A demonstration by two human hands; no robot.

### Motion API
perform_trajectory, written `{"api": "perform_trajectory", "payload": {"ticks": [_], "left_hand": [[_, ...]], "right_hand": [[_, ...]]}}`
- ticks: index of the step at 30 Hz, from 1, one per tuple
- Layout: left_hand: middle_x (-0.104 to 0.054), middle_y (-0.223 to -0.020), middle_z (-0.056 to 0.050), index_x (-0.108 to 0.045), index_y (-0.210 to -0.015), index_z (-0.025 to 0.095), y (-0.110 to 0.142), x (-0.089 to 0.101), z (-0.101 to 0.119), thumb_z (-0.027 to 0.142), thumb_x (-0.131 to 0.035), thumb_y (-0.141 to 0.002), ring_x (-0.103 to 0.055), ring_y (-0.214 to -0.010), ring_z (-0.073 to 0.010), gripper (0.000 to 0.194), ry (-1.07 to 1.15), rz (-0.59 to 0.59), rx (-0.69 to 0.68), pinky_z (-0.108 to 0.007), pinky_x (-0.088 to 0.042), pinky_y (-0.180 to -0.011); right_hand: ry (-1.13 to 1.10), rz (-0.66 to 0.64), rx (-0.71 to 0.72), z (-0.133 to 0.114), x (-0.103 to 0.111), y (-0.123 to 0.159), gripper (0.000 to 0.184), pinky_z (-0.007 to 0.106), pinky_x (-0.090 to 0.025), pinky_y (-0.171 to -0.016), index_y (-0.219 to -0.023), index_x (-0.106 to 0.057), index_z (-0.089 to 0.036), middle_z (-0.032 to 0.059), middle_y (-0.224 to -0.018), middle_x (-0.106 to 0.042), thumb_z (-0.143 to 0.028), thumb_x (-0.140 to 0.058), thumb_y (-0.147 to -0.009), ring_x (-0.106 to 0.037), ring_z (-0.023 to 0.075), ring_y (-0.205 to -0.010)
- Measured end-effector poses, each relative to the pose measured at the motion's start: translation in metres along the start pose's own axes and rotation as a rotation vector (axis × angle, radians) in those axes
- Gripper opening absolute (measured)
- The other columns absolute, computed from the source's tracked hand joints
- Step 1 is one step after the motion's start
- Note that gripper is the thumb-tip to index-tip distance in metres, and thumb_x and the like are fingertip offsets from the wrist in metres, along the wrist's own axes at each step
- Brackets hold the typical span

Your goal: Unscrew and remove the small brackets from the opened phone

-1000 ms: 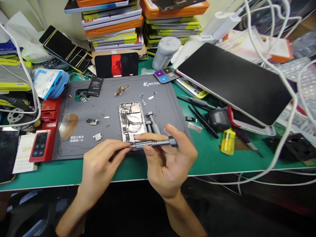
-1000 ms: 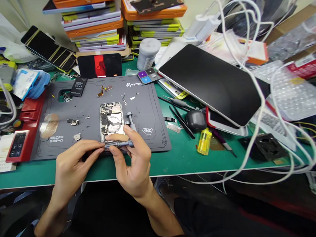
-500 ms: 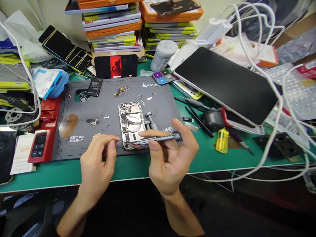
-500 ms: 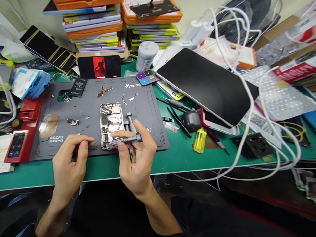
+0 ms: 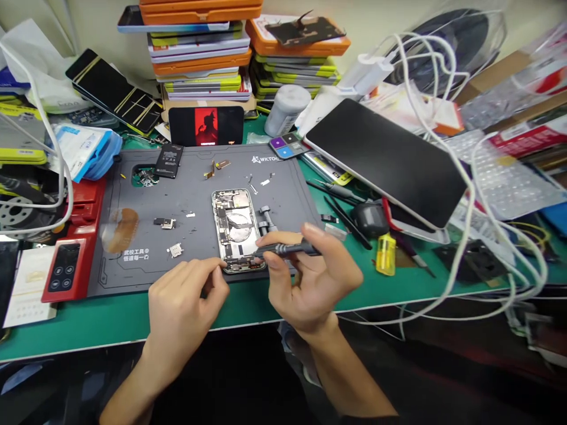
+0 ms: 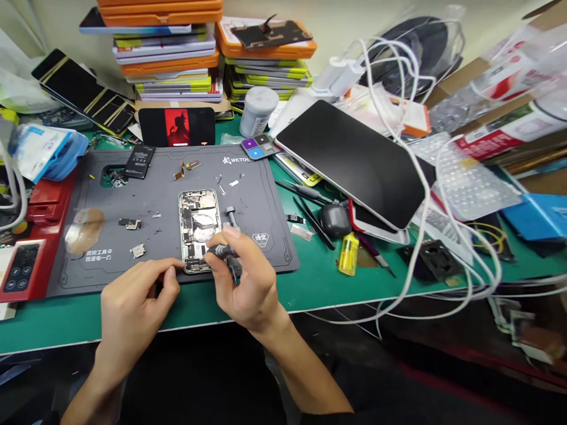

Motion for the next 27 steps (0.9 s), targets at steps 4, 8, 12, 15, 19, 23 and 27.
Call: {"api": "perform_trajectory", "payload": {"ticks": [4,8,12,15,19,23,27], "left_hand": [[-0.068,-0.073,0.006,-0.074,-0.102,0.021,-0.001,-0.001,-0.002,0.015,-0.059,-0.108,-0.056,-0.058,-0.0112,0.017,0.007,-0.017,0.018,-0.029,-0.042,-0.062],[-0.067,-0.071,0.006,-0.073,-0.102,0.021,0.000,-0.002,-0.001,0.015,-0.060,-0.108,-0.056,-0.059,-0.0114,0.016,0.013,-0.027,0.017,-0.029,-0.041,-0.063],[-0.067,-0.073,0.006,-0.071,-0.101,0.021,0.001,-0.003,-0.002,0.016,-0.059,-0.109,-0.057,-0.060,-0.0109,0.015,0.026,-0.036,0.030,-0.028,-0.041,-0.064],[-0.064,-0.071,0.007,-0.065,-0.095,0.022,0.001,0.000,-0.005,0.015,-0.055,-0.108,-0.056,-0.058,-0.0099,0.018,0.051,-0.015,0.065,-0.027,-0.041,-0.063],[-0.061,-0.069,0.008,-0.061,-0.091,0.022,0.001,0.002,-0.007,0.014,-0.053,-0.106,-0.055,-0.057,-0.0088,0.019,0.049,-0.007,0.079,-0.026,-0.040,-0.061],[-0.061,-0.068,0.008,-0.062,-0.091,0.022,0.001,0.000,-0.007,0.014,-0.053,-0.106,-0.055,-0.057,-0.0091,0.019,0.034,-0.024,0.077,-0.026,-0.040,-0.062],[-0.060,-0.069,0.008,-0.063,-0.092,0.021,0.001,-0.002,-0.007,0.015,-0.054,-0.108,-0.055,-0.058,-0.0093,0.019,0.032,-0.031,0.078,-0.027,-0.040,-0.062]], "right_hand": [[0.001,-0.058,-0.061,0.002,-0.011,0.003,0.072,0.033,-0.074,-0.063,-0.167,-0.037,-0.026,0.0082,-0.118,-0.071,-0.010,-0.067,-0.103,-0.079,0.0185,-0.084],[0.015,-0.052,-0.064,0.003,-0.011,0.006,0.069,0.035,-0.076,-0.068,-0.166,-0.038,-0.026,0.0101,-0.125,-0.069,-0.012,-0.065,-0.105,-0.080,0.0180,-0.086],[0.007,-0.058,-0.064,0.003,-0.012,0.007,0.070,0.034,-0.076,-0.070,-0.167,-0.039,-0.024,0.0100,-0.122,-0.071,-0.010,-0.066,-0.104,-0.081,0.0185,-0.089],[0.004,-0.078,-0.072,0.003,-0.014,0.008,0.073,0.033,-0.076,-0.068,-0.168,-0.037,-0.024,0.0100,-0.118,-0.074,-0.009,-0.067,-0.103,-0.082,0.0203,-0.092],[0.015,-0.100,-0.075,0.003,-0.016,0.009,0.071,0.031,-0.074,-0.063,-0.168,-0.037,-0.024,0.0097,-0.115,-0.077,-0.011,-0.066,-0.104,-0.082,0.0210,-0.092],[0.039,-0.110,-0.040,0.001,-0.015,0.005,0.074,0.030,-0.074,-0.068,-0.168,-0.036,-0.022,0.0115,-0.122,-0.078,-0.009,-0.067,-0.103,-0.082,0.0196,-0.094],[0.103,-0.124,0.043,-0.008,-0.013,-0.002,0.065,0.032,-0.074,-0.073,-0.167,-0.043,-0.015,0.0131,-0.121,-0.083,-0.022,-0.068,-0.107,-0.083,0.0199,-0.094]]}}
Point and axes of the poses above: each hand's wrist, its own y-axis away from the middle knuckle, its own x-axis out of the back of the hand, z = x × y, the point moved 9 cm from there along -y, towards the middle knuckle
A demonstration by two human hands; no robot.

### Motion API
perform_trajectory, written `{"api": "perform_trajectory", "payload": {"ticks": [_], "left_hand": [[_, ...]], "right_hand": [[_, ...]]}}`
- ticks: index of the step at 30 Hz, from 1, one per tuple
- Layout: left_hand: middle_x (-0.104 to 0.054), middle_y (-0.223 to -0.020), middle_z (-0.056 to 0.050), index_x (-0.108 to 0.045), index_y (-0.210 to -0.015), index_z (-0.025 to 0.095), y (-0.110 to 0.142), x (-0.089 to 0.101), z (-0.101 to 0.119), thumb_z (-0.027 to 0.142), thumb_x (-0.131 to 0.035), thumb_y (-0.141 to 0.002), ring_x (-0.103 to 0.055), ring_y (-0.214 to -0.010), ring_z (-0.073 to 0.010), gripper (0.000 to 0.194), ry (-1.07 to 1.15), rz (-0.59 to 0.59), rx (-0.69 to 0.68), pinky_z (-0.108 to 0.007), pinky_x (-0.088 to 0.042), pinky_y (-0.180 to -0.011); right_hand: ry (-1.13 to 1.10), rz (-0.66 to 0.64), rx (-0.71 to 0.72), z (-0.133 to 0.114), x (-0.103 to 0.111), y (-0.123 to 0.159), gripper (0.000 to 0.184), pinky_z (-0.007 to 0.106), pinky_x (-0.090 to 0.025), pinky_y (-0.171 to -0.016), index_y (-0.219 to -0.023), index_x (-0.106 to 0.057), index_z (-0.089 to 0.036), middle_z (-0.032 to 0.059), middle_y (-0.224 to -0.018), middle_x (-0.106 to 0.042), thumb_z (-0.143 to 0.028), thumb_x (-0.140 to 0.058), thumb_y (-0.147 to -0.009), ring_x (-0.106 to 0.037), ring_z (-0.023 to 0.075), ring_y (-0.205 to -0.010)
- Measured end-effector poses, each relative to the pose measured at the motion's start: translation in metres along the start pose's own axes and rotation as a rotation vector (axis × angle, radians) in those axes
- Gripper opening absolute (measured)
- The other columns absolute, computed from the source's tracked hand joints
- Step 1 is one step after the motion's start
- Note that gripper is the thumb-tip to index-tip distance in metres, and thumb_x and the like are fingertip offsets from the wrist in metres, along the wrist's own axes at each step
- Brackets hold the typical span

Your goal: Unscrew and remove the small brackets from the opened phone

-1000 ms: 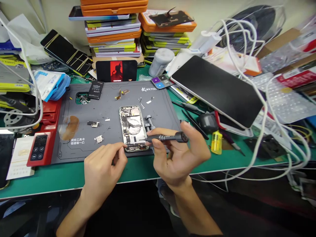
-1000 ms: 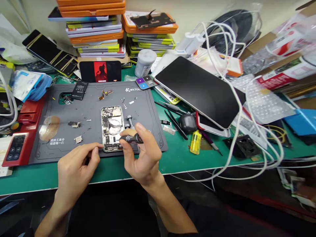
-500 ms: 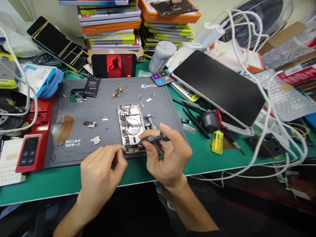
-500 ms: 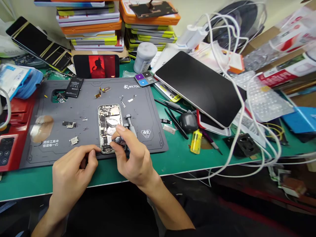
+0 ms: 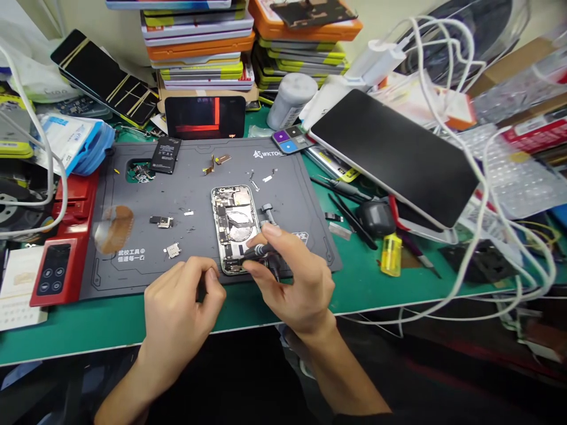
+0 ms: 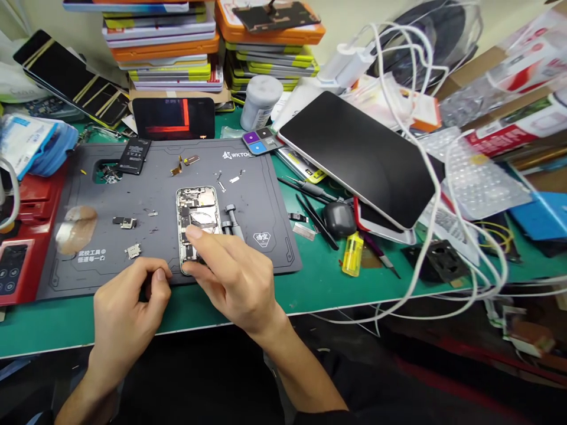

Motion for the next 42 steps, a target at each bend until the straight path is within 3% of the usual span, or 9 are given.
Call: {"api": "perform_trajectory", "payload": {"ticks": [3,6,9,19,24,27,30,37,42], "left_hand": [[-0.063,-0.073,0.008,-0.067,-0.099,0.021,0.000,-0.001,-0.001,0.015,-0.057,-0.109,-0.057,-0.061,-0.0092,0.016,0.010,0.001,0.005,-0.026,-0.041,-0.065],[-0.067,-0.084,0.005,-0.072,-0.113,0.021,-0.001,-0.002,0.001,0.017,-0.061,-0.111,-0.063,-0.074,-0.0103,0.011,0.022,-0.003,-0.017,-0.024,-0.046,-0.074],[-0.070,-0.096,0.001,-0.074,-0.122,0.021,-0.001,-0.004,0.001,0.022,-0.068,-0.110,-0.065,-0.082,-0.0116,0.014,-0.002,-0.006,-0.031,-0.024,-0.048,-0.078],[-0.072,-0.094,0.004,-0.076,-0.111,0.026,-0.006,-0.010,-0.001,0.027,-0.070,-0.109,-0.067,-0.082,-0.0122,0.007,-0.049,-0.061,-0.045,-0.026,-0.044,-0.069],[-0.073,-0.094,0.002,-0.074,-0.112,0.023,-0.004,-0.010,0.008,0.024,-0.066,-0.111,-0.067,-0.082,-0.0145,0.009,-0.108,-0.064,-0.127,-0.029,-0.045,-0.073],[-0.072,-0.093,0.000,-0.072,-0.115,0.018,-0.002,-0.010,0.018,0.019,-0.064,-0.111,-0.066,-0.079,-0.0153,0.009,-0.178,-0.045,-0.222,-0.030,-0.045,-0.071],[-0.071,-0.091,0.000,-0.070,-0.114,0.017,-0.001,-0.011,0.024,0.019,-0.064,-0.111,-0.064,-0.075,-0.0147,0.007,-0.242,-0.032,-0.261,-0.031,-0.043,-0.068],[-0.069,-0.094,0.000,-0.067,-0.113,0.018,-0.004,-0.016,0.018,0.022,-0.056,-0.115,-0.066,-0.079,-0.0140,0.012,-0.201,-0.095,-0.188,-0.028,-0.046,-0.070],[-0.070,-0.094,0.001,-0.070,-0.112,0.020,-0.005,-0.011,0.014,0.021,-0.062,-0.113,-0.068,-0.081,-0.0126,0.008,-0.103,-0.076,-0.153,-0.026,-0.049,-0.073]], "right_hand": [[0.031,0.061,-0.015,-0.002,0.009,-0.004,0.051,0.032,-0.072,-0.073,-0.162,-0.054,-0.016,0.0106,-0.120,-0.085,-0.015,-0.057,-0.111,-0.084,0.0195,-0.095],[0.095,0.107,0.004,-0.007,0.016,-0.006,0.056,0.031,-0.070,-0.073,-0.158,-0.061,-0.018,0.0064,-0.104,-0.086,-0.004,-0.064,-0.104,-0.082,0.0190,-0.090],[0.052,0.048,-0.050,-0.002,0.014,-0.007,0.055,0.038,-0.071,-0.086,-0.159,-0.060,-0.021,0.0095,-0.116,-0.084,-0.010,-0.065,-0.106,-0.081,0.0230,-0.107],[-0.103,0.015,-0.095,0.000,0.014,-0.009,0.067,0.032,-0.070,-0.081,-0.159,-0.060,-0.026,0.0065,-0.114,-0.082,0.003,-0.066,-0.099,-0.080,0.0182,-0.101],[-0.144,0.000,-0.084,-0.003,0.013,-0.010,0.057,0.039,-0.069,-0.093,-0.157,-0.062,-0.021,0.0089,-0.116,-0.079,-0.001,-0.062,-0.103,-0.076,0.0211,-0.114],[-0.079,0.046,-0.078,-0.004,0.017,-0.010,0.052,0.040,-0.069,-0.093,-0.150,-0.068,-0.020,0.0058,-0.103,-0.079,-0.001,-0.063,-0.102,-0.074,0.0211,-0.105],[-0.063,0.051,-0.084,-0.004,0.017,-0.009,0.049,0.041,-0.068,-0.093,-0.148,-0.070,-0.019,0.0077,-0.108,-0.077,-0.002,-0.063,-0.102,-0.074,0.0218,-0.105],[-0.073,0.019,-0.088,-0.004,0.013,-0.008,0.051,0.038,-0.069,-0.091,-0.151,-0.065,-0.019,0.0092,-0.115,-0.080,-0.003,-0.062,-0.103,-0.077,0.0209,-0.110],[-0.089,-0.005,-0.072,-0.004,0.009,-0.005,0.063,0.039,-0.069,-0.091,-0.158,-0.055,-0.014,0.0117,-0.120,-0.083,0.002,-0.066,-0.099,-0.079,0.0215,-0.109]]}}
Point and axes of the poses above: each hand's wrist, its own y-axis away from the middle knuckle, its own x-axis out of the back of the hand, z = x × y, the point moved 9 cm from there along -y, towards the middle knuckle
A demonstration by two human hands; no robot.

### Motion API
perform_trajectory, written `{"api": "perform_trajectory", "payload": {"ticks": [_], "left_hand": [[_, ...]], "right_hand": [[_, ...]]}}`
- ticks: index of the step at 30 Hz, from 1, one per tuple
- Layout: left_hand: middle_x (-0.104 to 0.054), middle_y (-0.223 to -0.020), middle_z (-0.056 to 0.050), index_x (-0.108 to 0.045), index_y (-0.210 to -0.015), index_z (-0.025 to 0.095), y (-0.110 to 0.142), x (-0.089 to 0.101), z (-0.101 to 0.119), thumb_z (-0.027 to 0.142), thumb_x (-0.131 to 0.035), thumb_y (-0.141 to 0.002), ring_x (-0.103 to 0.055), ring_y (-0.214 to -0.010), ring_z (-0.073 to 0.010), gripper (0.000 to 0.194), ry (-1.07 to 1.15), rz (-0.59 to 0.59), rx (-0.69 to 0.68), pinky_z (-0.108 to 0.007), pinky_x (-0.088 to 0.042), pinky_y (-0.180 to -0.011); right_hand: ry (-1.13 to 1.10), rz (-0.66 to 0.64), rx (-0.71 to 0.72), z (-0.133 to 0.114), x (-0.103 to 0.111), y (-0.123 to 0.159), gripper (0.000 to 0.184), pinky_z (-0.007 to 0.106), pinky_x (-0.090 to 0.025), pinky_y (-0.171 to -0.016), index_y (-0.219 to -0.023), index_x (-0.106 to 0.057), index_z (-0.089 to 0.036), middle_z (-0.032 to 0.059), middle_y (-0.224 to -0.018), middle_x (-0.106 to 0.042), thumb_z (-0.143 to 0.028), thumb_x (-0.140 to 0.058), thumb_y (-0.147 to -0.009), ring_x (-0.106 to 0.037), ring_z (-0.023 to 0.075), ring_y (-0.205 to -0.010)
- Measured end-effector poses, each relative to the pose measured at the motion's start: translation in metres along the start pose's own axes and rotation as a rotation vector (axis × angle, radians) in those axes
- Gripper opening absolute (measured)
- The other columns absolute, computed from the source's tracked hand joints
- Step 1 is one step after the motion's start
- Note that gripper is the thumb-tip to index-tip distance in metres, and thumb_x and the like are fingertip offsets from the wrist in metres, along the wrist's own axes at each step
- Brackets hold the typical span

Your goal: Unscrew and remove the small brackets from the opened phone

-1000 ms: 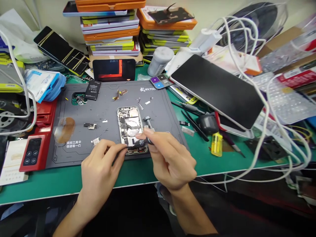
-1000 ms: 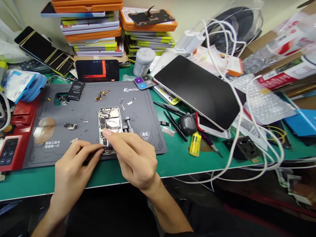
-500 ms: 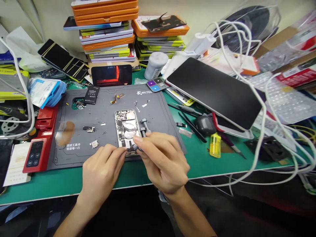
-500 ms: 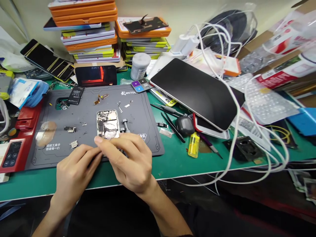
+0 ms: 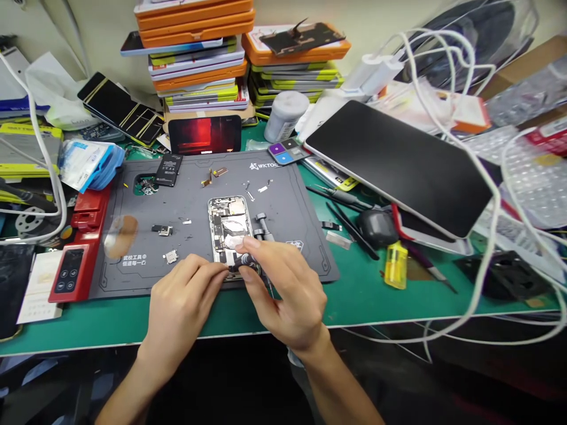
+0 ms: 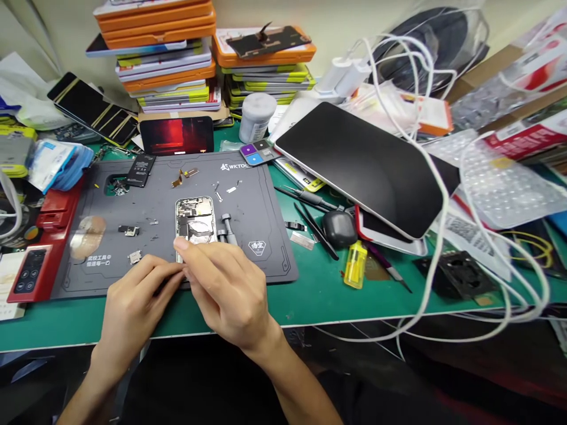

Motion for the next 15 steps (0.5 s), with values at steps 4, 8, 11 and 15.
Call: {"api": "perform_trajectory", "payload": {"ticks": [4,8,11,15], "left_hand": [[-0.071,-0.094,0.000,-0.073,-0.116,0.019,0.002,0.004,0.005,0.018,-0.062,-0.112,-0.069,-0.080,-0.0128,0.012,-0.064,0.002,-0.041,-0.026,-0.051,-0.074],[-0.075,-0.099,-0.004,-0.070,-0.126,0.012,0.005,0.001,0.018,0.011,-0.055,-0.112,-0.073,-0.082,-0.0162,0.021,-0.217,-0.071,-0.209,-0.029,-0.052,-0.068],[-0.074,-0.101,-0.005,-0.067,-0.128,0.012,0.003,-0.002,0.020,0.012,-0.051,-0.114,-0.073,-0.082,-0.0167,0.021,-0.230,-0.127,-0.262,-0.029,-0.053,-0.068],[-0.069,-0.103,-0.002,-0.062,-0.117,0.021,-0.004,0.000,-0.001,0.024,-0.049,-0.118,-0.071,-0.088,-0.0132,0.014,0.027,-0.134,-0.054,-0.024,-0.055,-0.075]], "right_hand": [[0.021,0.010,-0.032,0.003,0.002,0.005,0.070,0.040,-0.071,-0.088,-0.163,-0.049,-0.013,0.0138,-0.124,-0.083,0.001,-0.069,-0.098,-0.080,0.0226,-0.106],[0.015,0.021,-0.067,0.007,0.003,0.007,0.075,0.038,-0.072,-0.086,-0.166,-0.046,-0.017,0.0128,-0.128,-0.083,-0.001,-0.070,-0.098,-0.081,0.0226,-0.107],[0.019,0.022,-0.087,0.009,0.003,0.008,0.076,0.039,-0.072,-0.085,-0.167,-0.044,-0.020,0.0115,-0.126,-0.084,-0.001,-0.070,-0.098,-0.081,0.0221,-0.107],[0.019,0.033,-0.103,0.010,0.004,0.009,0.075,0.038,-0.072,-0.084,-0.166,-0.044,-0.018,0.0123,-0.125,-0.083,-0.001,-0.070,-0.098,-0.080,0.0215,-0.107]]}}
Point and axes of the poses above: each hand's wrist, its own y-axis away from the middle knuckle, its own x-axis out of the back of the hand, z = x × y, the point moved 9 cm from there along -y, towards the middle knuckle
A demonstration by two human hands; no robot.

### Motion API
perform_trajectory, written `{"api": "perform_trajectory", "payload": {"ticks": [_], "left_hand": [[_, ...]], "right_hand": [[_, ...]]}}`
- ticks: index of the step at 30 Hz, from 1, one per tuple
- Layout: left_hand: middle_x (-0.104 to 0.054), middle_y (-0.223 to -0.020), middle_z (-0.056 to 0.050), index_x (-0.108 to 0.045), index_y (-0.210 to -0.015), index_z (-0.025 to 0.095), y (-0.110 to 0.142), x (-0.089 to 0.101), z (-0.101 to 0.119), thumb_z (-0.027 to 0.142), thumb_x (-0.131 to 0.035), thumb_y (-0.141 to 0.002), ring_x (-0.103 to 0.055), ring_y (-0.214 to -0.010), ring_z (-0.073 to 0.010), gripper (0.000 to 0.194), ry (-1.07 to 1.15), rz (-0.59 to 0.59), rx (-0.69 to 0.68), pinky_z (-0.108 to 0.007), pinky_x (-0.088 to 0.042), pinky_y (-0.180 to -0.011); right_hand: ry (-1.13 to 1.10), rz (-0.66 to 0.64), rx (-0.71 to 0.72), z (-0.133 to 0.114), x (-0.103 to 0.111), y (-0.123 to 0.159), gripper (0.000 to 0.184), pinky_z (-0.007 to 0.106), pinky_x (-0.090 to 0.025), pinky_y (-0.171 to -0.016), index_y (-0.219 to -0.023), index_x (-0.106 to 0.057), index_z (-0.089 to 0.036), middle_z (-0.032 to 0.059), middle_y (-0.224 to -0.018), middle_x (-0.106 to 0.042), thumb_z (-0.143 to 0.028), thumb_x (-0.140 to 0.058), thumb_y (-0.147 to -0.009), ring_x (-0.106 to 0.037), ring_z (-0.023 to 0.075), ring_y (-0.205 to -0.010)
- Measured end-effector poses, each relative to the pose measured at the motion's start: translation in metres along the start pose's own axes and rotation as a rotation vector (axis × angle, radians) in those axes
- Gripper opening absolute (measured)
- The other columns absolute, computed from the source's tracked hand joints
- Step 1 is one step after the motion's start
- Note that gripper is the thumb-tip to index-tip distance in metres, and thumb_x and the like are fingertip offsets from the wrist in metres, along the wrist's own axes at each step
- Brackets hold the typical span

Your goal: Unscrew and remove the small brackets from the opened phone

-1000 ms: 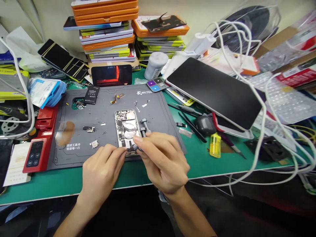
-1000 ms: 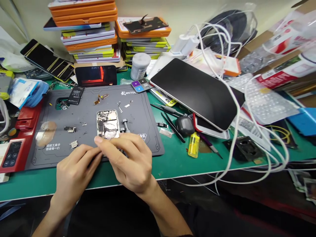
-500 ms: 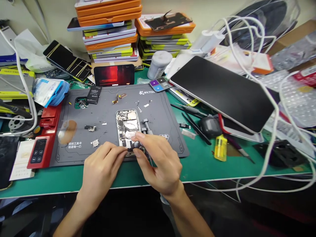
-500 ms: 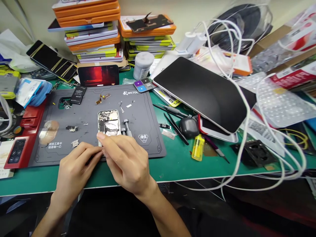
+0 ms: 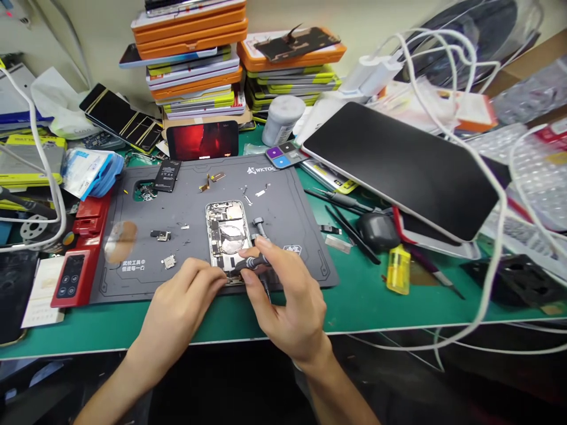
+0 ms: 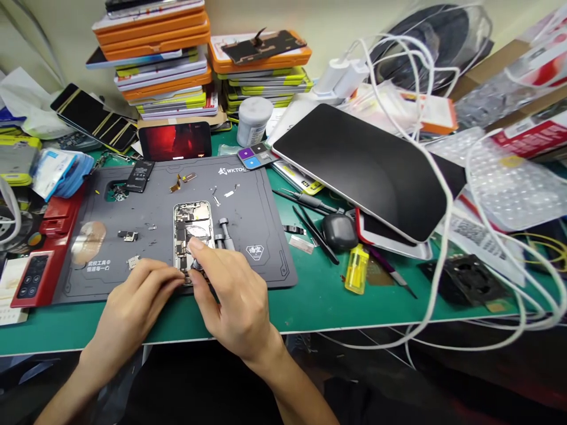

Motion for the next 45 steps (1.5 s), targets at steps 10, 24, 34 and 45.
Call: {"api": "perform_trajectory", "payload": {"ticks": [10,24,34,45], "left_hand": [[-0.056,-0.076,0.004,-0.052,-0.094,0.024,0.032,-0.018,-0.026,0.038,-0.039,-0.121,-0.047,-0.062,-0.0103,0.033,0.834,0.142,0.437,-0.025,-0.041,-0.059],[-0.054,-0.064,0.003,-0.049,-0.073,0.022,0.029,-0.011,-0.027,0.040,-0.047,-0.119,-0.047,-0.057,-0.0099,0.050,0.679,0.117,0.460,-0.027,-0.037,-0.056],[-0.068,-0.091,0.000,-0.059,-0.101,0.023,0.026,-0.020,-0.028,0.042,-0.051,-0.118,-0.058,-0.068,-0.0101,0.027,0.789,0.097,0.443,-0.025,-0.049,-0.064],[-0.086,-0.095,0.001,-0.087,-0.099,0.028,0.016,-0.003,-0.014,0.023,-0.077,-0.103,-0.074,-0.067,-0.0123,0.012,0.627,0.091,0.333,-0.023,-0.063,-0.063]], "right_hand": [[-0.004,-0.005,0.053,-0.006,0.000,0.002,0.075,0.034,-0.072,-0.072,-0.167,-0.043,-0.016,0.0126,-0.119,-0.084,0.000,-0.070,-0.098,-0.080,0.0200,-0.096],[-0.343,0.222,-0.187,0.017,0.020,0.017,0.073,0.027,-0.067,-0.051,-0.162,-0.050,-0.028,0.0065,-0.112,-0.082,-0.004,-0.070,-0.097,-0.081,0.0190,-0.082],[-0.361,0.256,-0.225,0.018,0.021,0.015,0.068,0.025,-0.064,-0.050,-0.160,-0.053,-0.027,0.0061,-0.107,-0.081,-0.005,-0.069,-0.098,-0.079,0.0185,-0.079],[-0.575,0.154,-0.473,0.032,0.013,0.011,0.054,0.025,-0.071,-0.056,-0.159,-0.050,-0.033,0.0031,-0.108,-0.078,-0.015,-0.058,-0.109,-0.074,0.0128,-0.067]]}}
Point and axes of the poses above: each hand's wrist, its own y-axis away from the middle knuckle, its own x-axis out of the back of the hand, z = x × y, the point moved 9 cm from there along -y, towards the middle knuckle
